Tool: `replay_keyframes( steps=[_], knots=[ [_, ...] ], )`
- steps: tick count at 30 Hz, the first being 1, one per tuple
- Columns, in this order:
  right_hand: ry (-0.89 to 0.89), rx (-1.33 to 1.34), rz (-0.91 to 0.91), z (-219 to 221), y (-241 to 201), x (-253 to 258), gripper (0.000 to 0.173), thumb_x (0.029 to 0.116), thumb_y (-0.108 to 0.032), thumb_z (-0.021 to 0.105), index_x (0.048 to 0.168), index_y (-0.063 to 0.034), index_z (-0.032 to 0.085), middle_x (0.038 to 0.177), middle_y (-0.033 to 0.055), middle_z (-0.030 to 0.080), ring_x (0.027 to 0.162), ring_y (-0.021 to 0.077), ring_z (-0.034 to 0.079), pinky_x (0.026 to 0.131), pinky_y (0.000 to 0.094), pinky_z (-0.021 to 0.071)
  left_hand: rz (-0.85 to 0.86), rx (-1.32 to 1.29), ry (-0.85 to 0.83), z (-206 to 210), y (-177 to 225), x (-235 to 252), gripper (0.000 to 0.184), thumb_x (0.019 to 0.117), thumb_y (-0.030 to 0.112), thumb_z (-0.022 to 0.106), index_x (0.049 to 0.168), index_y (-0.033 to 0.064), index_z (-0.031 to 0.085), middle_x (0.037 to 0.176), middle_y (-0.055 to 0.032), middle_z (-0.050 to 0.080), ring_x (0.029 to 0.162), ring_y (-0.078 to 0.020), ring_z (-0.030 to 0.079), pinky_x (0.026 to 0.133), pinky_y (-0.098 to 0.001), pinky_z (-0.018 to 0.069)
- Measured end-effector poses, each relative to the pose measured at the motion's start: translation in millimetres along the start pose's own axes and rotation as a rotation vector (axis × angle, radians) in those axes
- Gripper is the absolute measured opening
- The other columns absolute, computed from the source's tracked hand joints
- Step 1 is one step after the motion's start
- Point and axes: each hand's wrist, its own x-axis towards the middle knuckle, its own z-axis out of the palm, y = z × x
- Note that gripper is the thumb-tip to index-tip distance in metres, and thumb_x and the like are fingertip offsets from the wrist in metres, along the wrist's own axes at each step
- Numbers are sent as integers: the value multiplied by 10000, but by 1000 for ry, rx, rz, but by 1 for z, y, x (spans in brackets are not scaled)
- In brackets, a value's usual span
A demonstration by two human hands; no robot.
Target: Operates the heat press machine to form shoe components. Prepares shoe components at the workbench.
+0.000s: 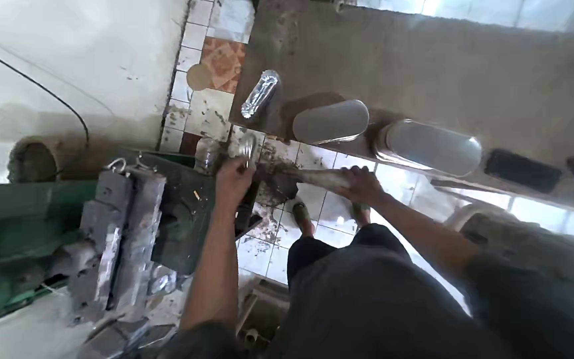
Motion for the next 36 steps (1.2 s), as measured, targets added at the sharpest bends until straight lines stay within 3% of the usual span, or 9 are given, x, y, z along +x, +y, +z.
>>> replay_keyframes(
  steps=[3,7,10,17,21,25,29,32,36],
  knots=[
    [-61,99,309,31,46,23,667,950,-573,618,1447,-131,576,1383,226,605,1330,474,501,1038,692,407,186,191,7,-18,47,102,338,1019,298,617,1248,56,678,1204,-198,673,1070,-325,668,942,-567,535],
    [32,127,433,47,62,37,475,966,-555,596,1063,-116,750,1137,167,725,1142,413,646,904,685,483,230,393,-49,-5,71,192,326,1033,307,593,1213,65,717,1264,-193,656,1179,-350,628,1036,-592,471],
    [80,187,432,51,79,41,534,974,-592,574,1089,-102,751,1131,189,724,1116,420,666,911,679,503,163,468,-160,18,73,217,381,1047,366,579,1174,43,734,1386,-228,587,1218,-400,606,1042,-646,444],
    [0,298,471,37,71,30,602,982,-639,509,1146,-98,715,1208,185,693,1134,421,661,842,690,526,170,437,-81,21,72,222,258,1005,272,650,1035,42,763,988,-204,730,940,-345,693,887,-642,496],
    [6,307,308,16,62,7,512,980,-579,565,1142,-118,716,1109,189,728,1064,436,684,847,712,510,16,479,-158,21,92,210,381,1021,313,640,1341,107,625,1184,-259,674,1094,-436,655,961,-678,479],
    [69,423,-27,28,117,-47,596,967,-400,690,1488,-148,548,1526,132,522,1412,353,479,1148,609,383,118,413,-41,29,170,161,759,929,507,708,1521,98,464,1623,-248,319,1504,-389,324,1206,-579,309],
    [-108,591,169,30,193,-138,580,1033,-398,592,1503,-70,506,1481,179,560,1368,319,546,1155,520,431,532,430,-219,58,257,88,761,787,515,821,1404,124,607,1651,-169,318,1554,-370,214,1253,-570,211],
    [-307,385,377,31,241,-206,559,1054,-398,536,1452,-6,542,1380,277,602,1302,433,574,1115,605,428,664,548,-318,96,243,66,610,818,376,850,1329,108,651,1577,-192,438,1468,-395,405,1159,-573,393],
    [-525,274,564,22,255,-251,545,1058,-401,547,1444,-16,555,1385,279,599,1315,440,562,1121,623,407,653,303,-394,91,213,83,406,956,294,710,1310,95,705,1528,-101,530,1483,-316,407,1210,-513,335]
  ],
)
